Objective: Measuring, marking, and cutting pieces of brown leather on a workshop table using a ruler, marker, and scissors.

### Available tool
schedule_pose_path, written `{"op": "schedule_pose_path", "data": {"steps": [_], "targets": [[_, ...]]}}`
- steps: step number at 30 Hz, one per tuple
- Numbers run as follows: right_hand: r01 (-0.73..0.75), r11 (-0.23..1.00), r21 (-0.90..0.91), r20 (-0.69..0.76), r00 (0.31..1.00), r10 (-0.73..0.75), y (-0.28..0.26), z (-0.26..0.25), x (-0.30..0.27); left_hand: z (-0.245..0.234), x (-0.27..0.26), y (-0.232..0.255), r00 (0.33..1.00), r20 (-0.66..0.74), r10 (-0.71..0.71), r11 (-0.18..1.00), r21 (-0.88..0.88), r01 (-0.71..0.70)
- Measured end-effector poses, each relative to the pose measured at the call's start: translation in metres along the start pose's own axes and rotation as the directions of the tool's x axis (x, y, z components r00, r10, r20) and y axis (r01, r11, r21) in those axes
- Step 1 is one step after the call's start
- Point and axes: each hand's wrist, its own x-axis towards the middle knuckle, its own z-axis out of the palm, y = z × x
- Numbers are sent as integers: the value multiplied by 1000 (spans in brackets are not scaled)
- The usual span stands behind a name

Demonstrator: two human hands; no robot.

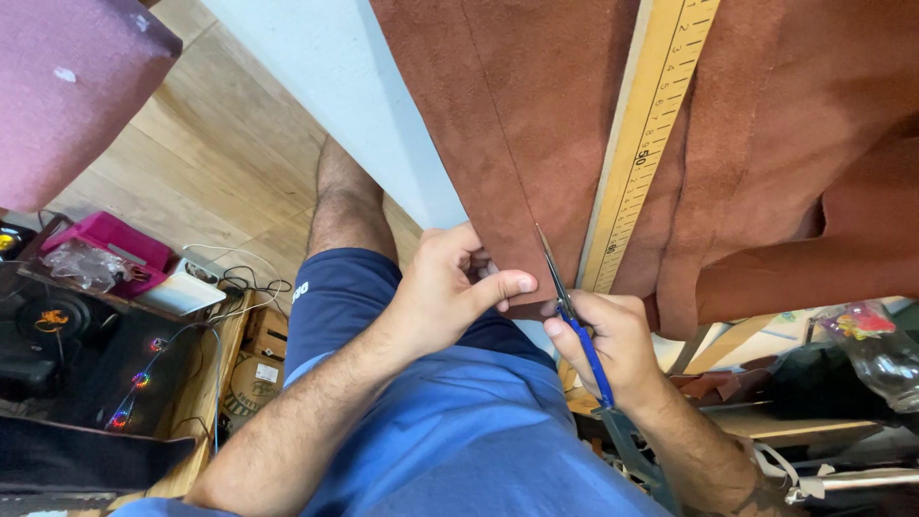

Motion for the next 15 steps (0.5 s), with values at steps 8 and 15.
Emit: {"op": "schedule_pose_path", "data": {"steps": [8, 15], "targets": [[57, 998, -3, -29, 998, -57, 4, 0, 0, 3, 3, 18, 995, -27, 98, 993, 62, -96], [78, 997, 2, -24, 997, -77, 12, -3, 1, -5, 9, 21, 990, -48, 132, 986, 106, -126]]}}
